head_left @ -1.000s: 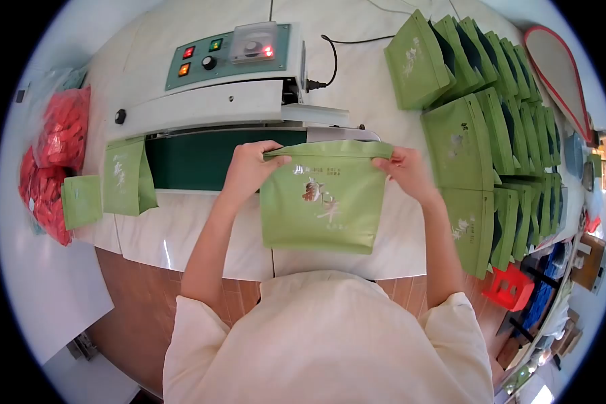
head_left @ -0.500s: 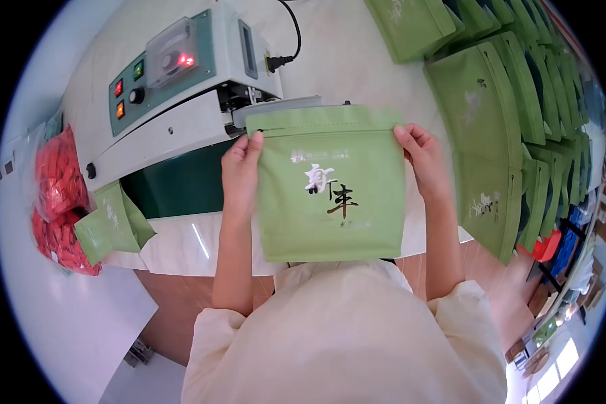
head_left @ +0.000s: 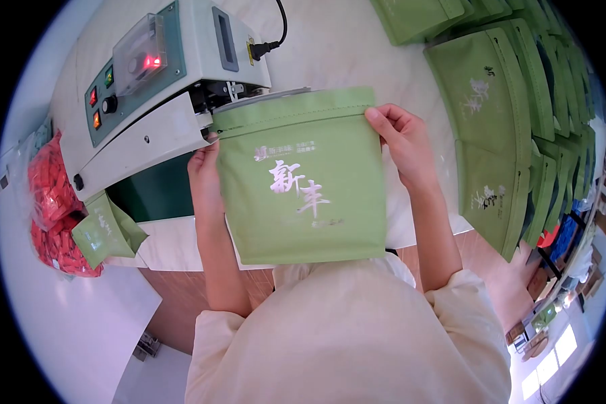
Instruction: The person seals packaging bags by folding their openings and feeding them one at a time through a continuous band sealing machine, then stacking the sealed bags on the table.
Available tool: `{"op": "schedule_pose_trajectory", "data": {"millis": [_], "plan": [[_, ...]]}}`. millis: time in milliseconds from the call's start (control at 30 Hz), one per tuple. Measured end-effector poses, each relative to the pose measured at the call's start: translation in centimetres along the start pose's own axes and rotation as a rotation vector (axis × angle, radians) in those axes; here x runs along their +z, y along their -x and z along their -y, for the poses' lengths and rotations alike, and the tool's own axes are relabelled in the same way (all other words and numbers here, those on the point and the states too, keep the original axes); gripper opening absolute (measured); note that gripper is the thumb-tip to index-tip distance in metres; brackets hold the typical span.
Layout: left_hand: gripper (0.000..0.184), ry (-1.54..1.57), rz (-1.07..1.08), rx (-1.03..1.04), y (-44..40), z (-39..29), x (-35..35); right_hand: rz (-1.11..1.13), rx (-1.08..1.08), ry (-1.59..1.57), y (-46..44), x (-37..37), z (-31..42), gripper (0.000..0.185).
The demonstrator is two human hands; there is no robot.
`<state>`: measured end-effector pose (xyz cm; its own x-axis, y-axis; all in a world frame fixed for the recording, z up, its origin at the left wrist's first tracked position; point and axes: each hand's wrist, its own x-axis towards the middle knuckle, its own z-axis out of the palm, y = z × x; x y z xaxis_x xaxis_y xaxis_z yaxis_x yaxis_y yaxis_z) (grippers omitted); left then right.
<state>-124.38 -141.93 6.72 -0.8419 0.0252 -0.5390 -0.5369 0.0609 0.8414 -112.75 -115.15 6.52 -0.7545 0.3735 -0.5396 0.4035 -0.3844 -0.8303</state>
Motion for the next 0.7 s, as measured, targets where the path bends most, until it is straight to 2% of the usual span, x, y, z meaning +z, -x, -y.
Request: {"op": "schedule_pose_trajectory", "data": {"millis": [367,700], "plan": [[0.015,-0.065,-0.05,0.024,-1.1,-0.7,-2.7,0.043,0.028,0.004,-0.4,2.1,-0.3,0.024],[0.021,-0.093,-0.097,0.055,-2.0,-0.6,-5.3,0.069,0.043,0.084,-1.0,4.0,0.0,0.024]]}}
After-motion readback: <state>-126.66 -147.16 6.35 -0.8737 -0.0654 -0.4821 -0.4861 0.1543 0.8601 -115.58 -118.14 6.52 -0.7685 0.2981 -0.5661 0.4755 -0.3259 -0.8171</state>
